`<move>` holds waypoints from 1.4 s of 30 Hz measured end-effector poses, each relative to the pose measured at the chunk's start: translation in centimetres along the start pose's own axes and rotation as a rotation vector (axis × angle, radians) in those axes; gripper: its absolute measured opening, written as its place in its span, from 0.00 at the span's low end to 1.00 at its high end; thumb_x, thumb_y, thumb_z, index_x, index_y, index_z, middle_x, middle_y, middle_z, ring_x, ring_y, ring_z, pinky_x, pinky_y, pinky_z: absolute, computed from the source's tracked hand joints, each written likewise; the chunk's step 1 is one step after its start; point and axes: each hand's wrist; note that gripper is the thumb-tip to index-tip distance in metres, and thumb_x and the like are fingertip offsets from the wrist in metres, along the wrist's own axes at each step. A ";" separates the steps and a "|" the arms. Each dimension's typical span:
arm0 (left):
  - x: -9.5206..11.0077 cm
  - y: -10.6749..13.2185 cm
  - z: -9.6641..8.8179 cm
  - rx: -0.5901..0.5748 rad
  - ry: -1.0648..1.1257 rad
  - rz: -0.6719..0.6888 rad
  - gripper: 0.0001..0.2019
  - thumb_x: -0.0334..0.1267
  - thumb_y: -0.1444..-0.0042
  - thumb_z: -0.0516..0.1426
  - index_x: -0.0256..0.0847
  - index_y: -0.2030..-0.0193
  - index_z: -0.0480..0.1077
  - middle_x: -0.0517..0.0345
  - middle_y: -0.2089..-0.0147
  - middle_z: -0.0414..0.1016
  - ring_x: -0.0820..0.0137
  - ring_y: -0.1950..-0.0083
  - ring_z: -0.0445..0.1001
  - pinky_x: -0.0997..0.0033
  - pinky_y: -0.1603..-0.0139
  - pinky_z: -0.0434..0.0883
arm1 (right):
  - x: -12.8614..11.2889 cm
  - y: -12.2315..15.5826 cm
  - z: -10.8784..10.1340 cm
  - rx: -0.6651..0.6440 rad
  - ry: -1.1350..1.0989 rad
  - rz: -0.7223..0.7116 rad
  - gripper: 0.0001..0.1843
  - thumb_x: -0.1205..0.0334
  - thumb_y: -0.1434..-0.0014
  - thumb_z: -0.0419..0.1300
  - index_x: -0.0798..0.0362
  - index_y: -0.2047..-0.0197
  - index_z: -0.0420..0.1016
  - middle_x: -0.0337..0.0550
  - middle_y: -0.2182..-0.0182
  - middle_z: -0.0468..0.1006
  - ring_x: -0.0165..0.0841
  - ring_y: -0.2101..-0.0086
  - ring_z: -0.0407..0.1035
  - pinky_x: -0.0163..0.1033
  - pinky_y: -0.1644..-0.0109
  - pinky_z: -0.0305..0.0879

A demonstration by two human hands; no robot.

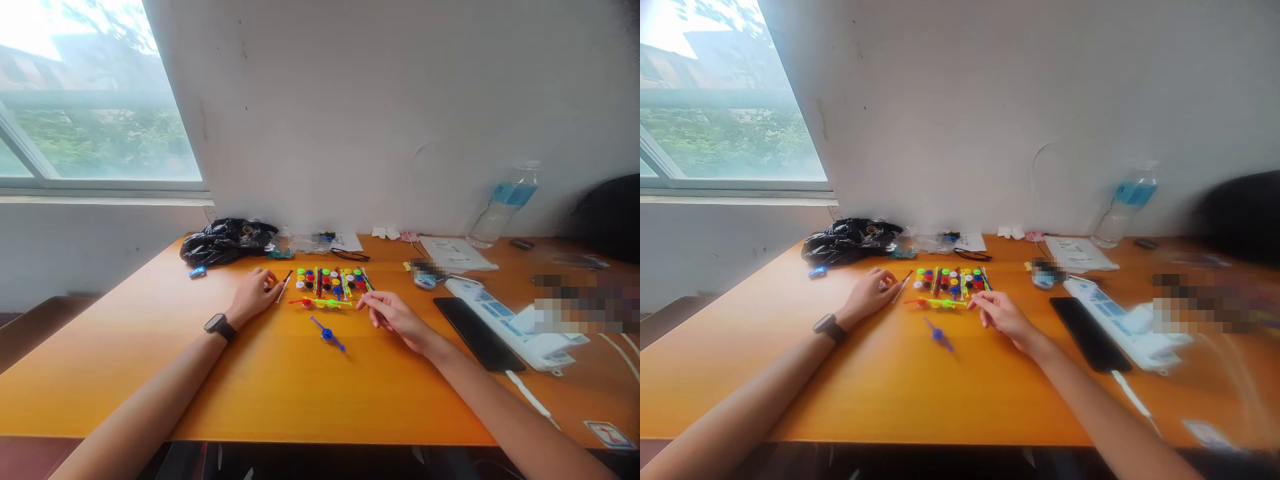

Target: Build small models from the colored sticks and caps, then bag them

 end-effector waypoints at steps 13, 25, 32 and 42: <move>0.2 -0.1 -0.1 0.022 -0.039 0.017 0.27 0.58 0.34 0.55 0.44 0.78 0.61 0.56 0.77 0.68 0.68 0.76 0.59 0.65 0.71 0.50 | 0.1 0.1 0.2 -0.021 0.050 0.014 0.27 0.37 0.35 0.61 0.56 0.59 0.80 0.35 0.80 0.70 0.25 0.80 0.52 0.35 0.75 0.43; 0.5 -0.3 -0.4 0.091 0.157 -0.050 0.28 0.58 0.29 0.46 0.43 0.76 0.57 0.61 0.78 0.60 0.69 0.74 0.57 0.66 0.69 0.52 | 0.1 0.1 0.2 -0.021 0.062 0.022 0.28 0.35 0.36 0.62 0.55 0.60 0.80 0.36 0.79 0.70 0.27 0.79 0.56 0.35 0.75 0.46; 0.3 -0.3 -0.1 0.053 0.231 -0.012 0.13 0.46 0.34 0.52 0.41 0.52 0.72 0.54 0.64 0.77 0.63 0.65 0.73 0.66 0.63 0.67 | 0.1 0.1 0.3 -0.033 0.067 0.017 0.28 0.35 0.37 0.62 0.55 0.60 0.81 0.37 0.79 0.71 0.27 0.78 0.58 0.35 0.74 0.49; 0.2 -0.5 0.5 0.078 0.367 0.030 0.19 0.53 0.28 0.49 0.42 0.51 0.73 0.50 0.54 0.83 0.61 0.53 0.80 0.64 0.51 0.74 | 0.0 0.2 0.5 -0.049 0.086 0.031 0.29 0.34 0.38 0.62 0.55 0.60 0.81 0.38 0.78 0.71 0.27 0.78 0.58 0.34 0.74 0.49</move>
Point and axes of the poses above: each hand's wrist, its own y-axis away from the middle knuckle, its own z-axis out of the palm, x = y × z
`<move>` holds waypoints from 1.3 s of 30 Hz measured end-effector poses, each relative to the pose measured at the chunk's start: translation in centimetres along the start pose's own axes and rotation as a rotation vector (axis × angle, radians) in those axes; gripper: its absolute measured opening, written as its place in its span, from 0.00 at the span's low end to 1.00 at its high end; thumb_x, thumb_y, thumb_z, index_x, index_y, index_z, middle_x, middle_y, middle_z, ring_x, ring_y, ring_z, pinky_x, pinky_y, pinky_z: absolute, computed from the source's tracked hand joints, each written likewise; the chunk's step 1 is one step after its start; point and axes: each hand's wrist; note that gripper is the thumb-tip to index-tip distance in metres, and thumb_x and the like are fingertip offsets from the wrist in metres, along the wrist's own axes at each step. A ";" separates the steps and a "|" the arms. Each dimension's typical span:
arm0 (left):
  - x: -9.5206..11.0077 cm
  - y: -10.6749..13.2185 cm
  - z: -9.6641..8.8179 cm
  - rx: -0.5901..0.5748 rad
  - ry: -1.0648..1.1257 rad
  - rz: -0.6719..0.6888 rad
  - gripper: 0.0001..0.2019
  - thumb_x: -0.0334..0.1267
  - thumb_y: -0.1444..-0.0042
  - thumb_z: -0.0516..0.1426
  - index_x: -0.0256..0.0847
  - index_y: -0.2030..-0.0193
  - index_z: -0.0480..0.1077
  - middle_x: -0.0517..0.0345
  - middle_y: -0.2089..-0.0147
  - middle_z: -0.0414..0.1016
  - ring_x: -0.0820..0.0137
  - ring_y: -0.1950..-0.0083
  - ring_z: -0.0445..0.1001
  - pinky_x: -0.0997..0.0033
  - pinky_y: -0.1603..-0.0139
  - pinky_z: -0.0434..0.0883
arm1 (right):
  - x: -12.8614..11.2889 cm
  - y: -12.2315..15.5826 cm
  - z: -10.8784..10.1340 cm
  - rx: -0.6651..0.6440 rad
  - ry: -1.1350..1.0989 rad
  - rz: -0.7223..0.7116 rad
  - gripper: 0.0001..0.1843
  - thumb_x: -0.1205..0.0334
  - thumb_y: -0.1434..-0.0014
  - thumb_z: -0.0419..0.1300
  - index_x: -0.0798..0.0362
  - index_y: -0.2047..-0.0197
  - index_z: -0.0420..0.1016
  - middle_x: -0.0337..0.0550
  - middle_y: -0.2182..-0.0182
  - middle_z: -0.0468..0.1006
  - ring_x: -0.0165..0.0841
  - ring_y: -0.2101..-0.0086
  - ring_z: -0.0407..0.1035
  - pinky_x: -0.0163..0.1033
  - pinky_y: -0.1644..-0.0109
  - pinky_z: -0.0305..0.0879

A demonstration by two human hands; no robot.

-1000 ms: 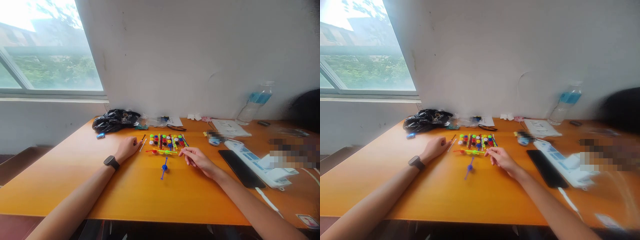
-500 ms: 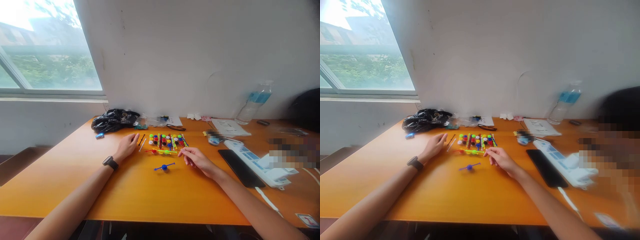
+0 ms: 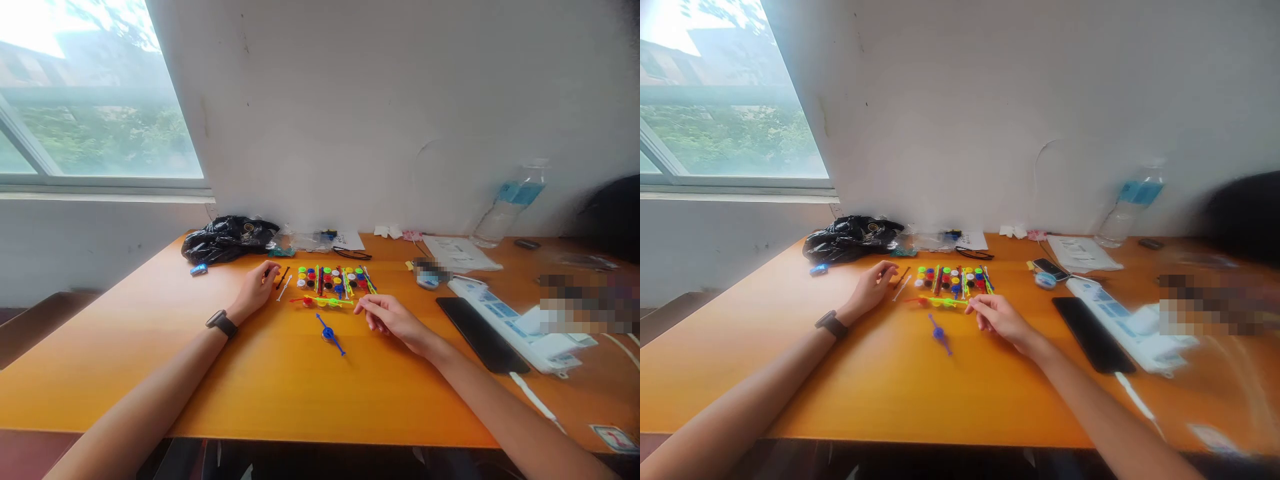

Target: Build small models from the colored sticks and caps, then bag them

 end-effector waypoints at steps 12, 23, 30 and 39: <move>-1.0 -0.1 0.4 0.019 0.152 -0.044 0.22 0.58 0.30 0.51 0.41 0.47 0.73 0.48 0.55 0.83 0.61 0.55 0.83 0.62 0.53 0.79 | 0.6 -0.2 0.1 -0.037 0.033 -0.008 0.29 0.34 0.36 0.60 0.55 0.59 0.80 0.38 0.78 0.72 0.27 0.78 0.58 0.35 0.74 0.50; 0.9 0.1 -0.4 0.016 0.053 -0.122 0.27 0.63 0.37 0.60 0.39 0.71 0.77 0.54 0.73 0.81 0.67 0.71 0.75 0.70 0.70 0.69 | 0.5 -0.2 0.1 -0.059 0.033 -0.021 0.30 0.33 0.36 0.60 0.56 0.59 0.80 0.37 0.78 0.72 0.27 0.78 0.58 0.35 0.73 0.52; -0.3 0.0 -0.1 0.099 0.054 -0.125 0.22 0.61 0.35 0.58 0.42 0.63 0.71 0.60 0.73 0.78 0.69 0.75 0.73 0.72 0.71 0.67 | 0.8 -0.2 0.1 -0.068 0.034 -0.020 0.30 0.33 0.35 0.60 0.56 0.59 0.80 0.38 0.78 0.72 0.26 0.78 0.58 0.34 0.73 0.52; -0.7 -0.1 0.3 0.013 -0.065 -0.047 0.17 0.53 0.32 0.54 0.43 0.54 0.77 0.60 0.73 0.75 0.67 0.71 0.73 0.70 0.67 0.67 | 1.2 -0.6 0.2 -0.065 0.055 -0.046 0.29 0.35 0.34 0.59 0.55 0.59 0.80 0.38 0.78 0.72 0.27 0.78 0.58 0.35 0.73 0.51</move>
Point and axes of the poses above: each hand's wrist, its own y-axis away from the middle knuckle, its own z-axis out of the palm, x = y × z
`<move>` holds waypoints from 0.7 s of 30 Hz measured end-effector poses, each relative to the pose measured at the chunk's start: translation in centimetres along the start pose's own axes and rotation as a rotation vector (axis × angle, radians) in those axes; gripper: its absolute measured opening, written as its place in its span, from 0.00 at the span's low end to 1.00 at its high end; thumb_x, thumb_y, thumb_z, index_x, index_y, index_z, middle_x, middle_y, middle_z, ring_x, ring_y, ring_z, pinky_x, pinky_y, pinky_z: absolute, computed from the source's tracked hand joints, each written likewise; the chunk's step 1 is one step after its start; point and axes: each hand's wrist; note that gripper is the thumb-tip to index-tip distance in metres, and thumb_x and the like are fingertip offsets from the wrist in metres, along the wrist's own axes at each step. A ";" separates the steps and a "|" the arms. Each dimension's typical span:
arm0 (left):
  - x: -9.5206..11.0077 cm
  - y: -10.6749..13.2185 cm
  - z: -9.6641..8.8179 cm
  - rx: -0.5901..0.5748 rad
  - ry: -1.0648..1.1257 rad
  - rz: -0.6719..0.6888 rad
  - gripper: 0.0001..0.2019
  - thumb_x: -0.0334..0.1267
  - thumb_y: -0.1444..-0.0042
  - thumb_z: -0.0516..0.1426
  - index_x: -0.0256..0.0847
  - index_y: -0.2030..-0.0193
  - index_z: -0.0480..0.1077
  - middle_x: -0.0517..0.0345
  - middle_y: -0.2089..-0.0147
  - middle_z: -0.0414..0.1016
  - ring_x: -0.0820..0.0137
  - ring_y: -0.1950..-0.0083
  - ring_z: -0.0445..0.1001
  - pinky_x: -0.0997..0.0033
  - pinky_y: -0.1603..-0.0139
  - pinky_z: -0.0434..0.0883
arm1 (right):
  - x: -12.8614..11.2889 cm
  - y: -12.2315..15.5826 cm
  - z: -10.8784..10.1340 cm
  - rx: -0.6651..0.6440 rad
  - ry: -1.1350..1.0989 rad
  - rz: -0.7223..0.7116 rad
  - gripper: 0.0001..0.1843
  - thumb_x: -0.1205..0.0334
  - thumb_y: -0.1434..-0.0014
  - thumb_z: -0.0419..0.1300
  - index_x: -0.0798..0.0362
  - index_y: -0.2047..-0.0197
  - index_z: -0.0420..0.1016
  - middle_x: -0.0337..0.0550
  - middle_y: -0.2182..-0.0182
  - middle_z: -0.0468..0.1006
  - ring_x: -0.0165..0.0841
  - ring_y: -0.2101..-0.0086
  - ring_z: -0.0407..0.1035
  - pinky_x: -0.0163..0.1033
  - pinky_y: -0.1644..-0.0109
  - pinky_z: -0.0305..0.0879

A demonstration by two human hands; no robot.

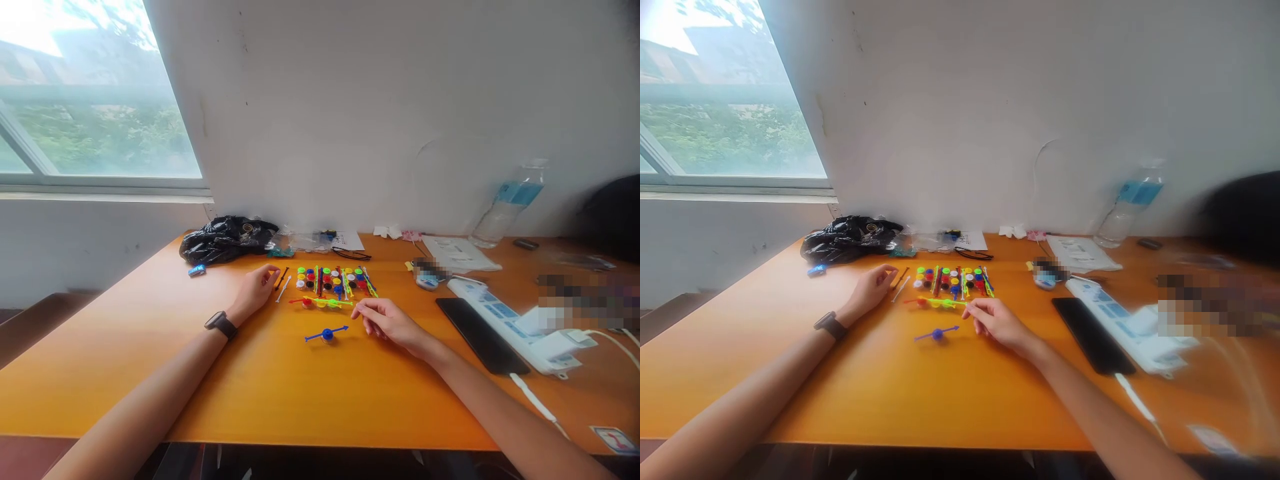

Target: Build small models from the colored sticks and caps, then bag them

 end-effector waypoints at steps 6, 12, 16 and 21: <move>0.3 0.2 0.2 -0.109 -0.237 0.096 0.15 0.48 0.34 0.57 0.46 0.51 0.82 0.54 0.57 0.79 0.66 0.66 0.77 0.67 0.62 0.69 | 0.1 0.2 0.4 -0.002 0.081 -0.101 0.24 0.39 0.34 0.62 0.54 0.57 0.79 0.37 0.76 0.71 0.31 0.74 0.64 0.37 0.69 0.56; 0.8 0.2 -0.1 -0.095 -0.231 0.070 0.11 0.44 0.37 0.58 0.44 0.61 0.82 0.54 0.59 0.81 0.64 0.65 0.77 0.66 0.62 0.69 | 0.3 0.8 1.4 -0.041 0.235 -0.146 0.19 0.45 0.35 0.66 0.52 0.52 0.81 0.34 0.75 0.65 0.30 0.73 0.58 0.37 0.70 0.52; 0.9 0.2 -0.3 -0.062 -0.170 0.011 0.10 0.45 0.38 0.59 0.45 0.62 0.81 0.57 0.60 0.83 0.64 0.66 0.76 0.66 0.63 0.67 | 0.6 0.8 1.7 -0.079 0.275 -0.160 0.17 0.46 0.33 0.64 0.52 0.57 0.81 0.35 0.74 0.66 0.30 0.72 0.58 0.37 0.70 0.51; 0.4 0.2 -0.4 -0.005 -0.107 -0.061 0.14 0.50 0.37 0.58 0.44 0.60 0.81 0.57 0.61 0.85 0.66 0.70 0.74 0.67 0.67 0.67 | 0.5 0.7 1.4 -0.109 0.250 -0.140 0.17 0.46 0.32 0.63 0.53 0.60 0.78 0.36 0.72 0.68 0.30 0.71 0.59 0.37 0.69 0.53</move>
Point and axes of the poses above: each hand's wrist, its own y-axis away from the middle knuckle, its own z-axis out of the palm, x = y × z
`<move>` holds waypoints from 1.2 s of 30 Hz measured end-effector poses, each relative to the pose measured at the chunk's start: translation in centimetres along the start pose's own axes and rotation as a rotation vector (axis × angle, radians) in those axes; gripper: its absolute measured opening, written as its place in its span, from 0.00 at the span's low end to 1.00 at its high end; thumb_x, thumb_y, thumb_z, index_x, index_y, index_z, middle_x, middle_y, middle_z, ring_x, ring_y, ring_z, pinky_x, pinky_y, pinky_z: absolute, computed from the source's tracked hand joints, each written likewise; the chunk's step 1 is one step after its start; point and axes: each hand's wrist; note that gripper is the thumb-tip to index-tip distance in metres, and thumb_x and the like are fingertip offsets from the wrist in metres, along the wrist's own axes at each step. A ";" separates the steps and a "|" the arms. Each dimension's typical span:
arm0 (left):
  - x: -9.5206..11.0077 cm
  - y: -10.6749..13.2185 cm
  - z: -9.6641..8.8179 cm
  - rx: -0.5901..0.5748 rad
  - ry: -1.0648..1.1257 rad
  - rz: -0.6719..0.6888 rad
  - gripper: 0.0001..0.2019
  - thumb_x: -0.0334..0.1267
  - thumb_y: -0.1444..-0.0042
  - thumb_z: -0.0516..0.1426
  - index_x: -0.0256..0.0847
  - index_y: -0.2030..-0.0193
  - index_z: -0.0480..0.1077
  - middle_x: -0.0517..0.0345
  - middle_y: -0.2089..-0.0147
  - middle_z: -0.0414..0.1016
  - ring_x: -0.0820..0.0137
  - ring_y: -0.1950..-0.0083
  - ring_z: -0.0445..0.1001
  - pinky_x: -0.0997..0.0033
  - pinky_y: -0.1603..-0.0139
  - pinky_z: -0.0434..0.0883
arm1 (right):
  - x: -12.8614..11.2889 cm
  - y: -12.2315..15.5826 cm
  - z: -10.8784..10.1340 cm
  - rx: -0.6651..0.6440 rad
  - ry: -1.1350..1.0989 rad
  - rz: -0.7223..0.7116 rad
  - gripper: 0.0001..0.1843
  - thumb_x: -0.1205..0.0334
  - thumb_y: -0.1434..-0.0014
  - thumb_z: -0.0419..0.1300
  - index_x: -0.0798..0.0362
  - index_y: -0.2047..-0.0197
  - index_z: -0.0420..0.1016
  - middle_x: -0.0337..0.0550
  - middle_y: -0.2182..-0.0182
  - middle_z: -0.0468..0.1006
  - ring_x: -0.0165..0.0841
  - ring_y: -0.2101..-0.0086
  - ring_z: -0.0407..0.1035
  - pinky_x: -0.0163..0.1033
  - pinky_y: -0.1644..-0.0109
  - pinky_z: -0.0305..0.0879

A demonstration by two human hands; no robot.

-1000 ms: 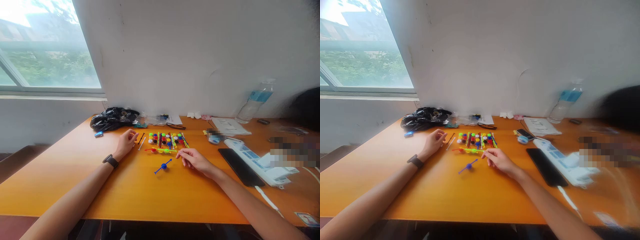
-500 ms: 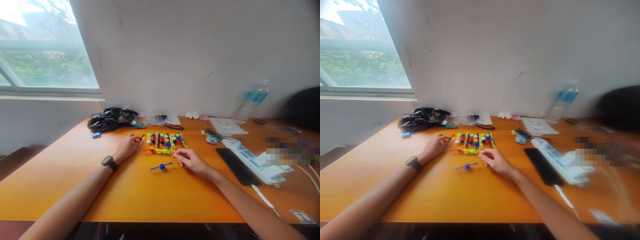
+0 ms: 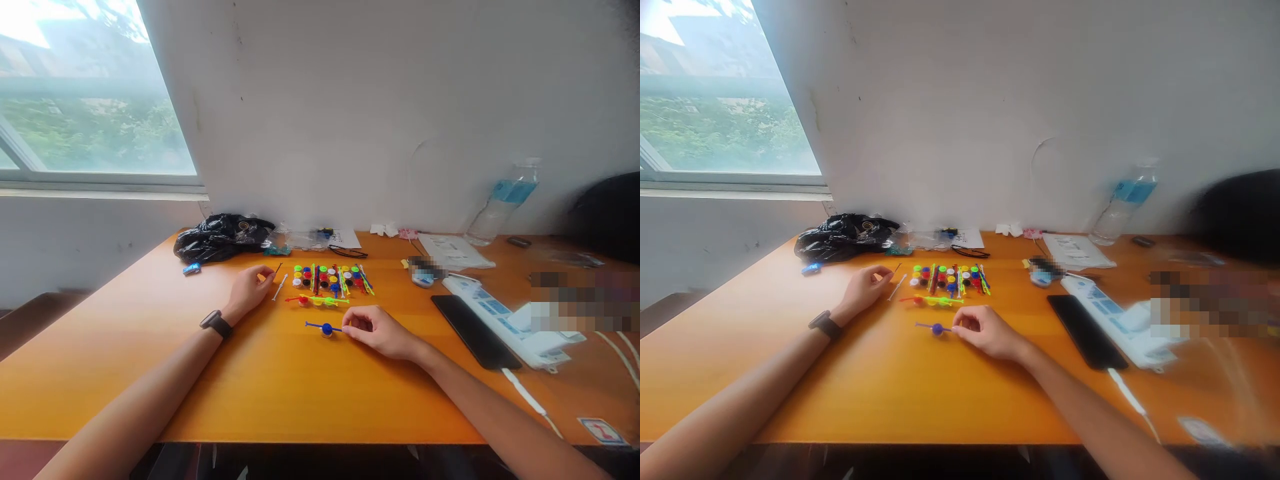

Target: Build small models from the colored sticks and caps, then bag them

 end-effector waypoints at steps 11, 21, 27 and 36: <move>-0.5 -0.4 0.3 0.091 0.117 -0.028 0.14 0.51 0.35 0.56 0.43 0.60 0.75 0.56 0.62 0.84 0.66 0.68 0.73 0.68 0.65 0.68 | -0.3 -0.5 -1.9 0.224 -0.443 0.018 0.23 0.41 0.39 0.69 0.51 0.59 0.71 0.42 0.64 0.76 0.31 0.69 0.66 0.38 0.66 0.65; 0.4 -0.1 -0.2 0.228 0.209 0.001 0.11 0.49 0.33 0.56 0.43 0.59 0.72 0.57 0.60 0.83 0.70 0.70 0.69 0.71 0.67 0.66 | -0.2 -0.7 -3.7 0.339 -0.409 0.126 0.14 0.55 0.47 0.67 0.53 0.60 0.74 0.37 0.71 0.72 0.26 0.74 0.59 0.34 0.73 0.49; 0.5 0.0 -0.1 0.222 0.205 -0.001 0.11 0.49 0.33 0.56 0.44 0.58 0.72 0.57 0.59 0.83 0.70 0.71 0.69 0.70 0.68 0.66 | 0.6 -0.8 -3.5 0.209 -0.346 0.175 0.21 0.48 0.46 0.70 0.53 0.56 0.72 0.38 0.71 0.76 0.24 0.78 0.57 0.33 0.75 0.47; -0.1 -0.2 0.3 0.211 0.180 0.024 0.12 0.49 0.33 0.56 0.44 0.58 0.73 0.57 0.59 0.83 0.68 0.67 0.71 0.69 0.64 0.67 | 1.5 -1.2 -3.3 0.172 -0.336 0.159 0.26 0.42 0.45 0.71 0.53 0.55 0.72 0.41 0.65 0.79 0.23 0.79 0.59 0.31 0.78 0.47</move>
Point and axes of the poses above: each hand's wrist, its own y-axis away from the middle knuckle, its own z-axis out of the palm, x = y × z
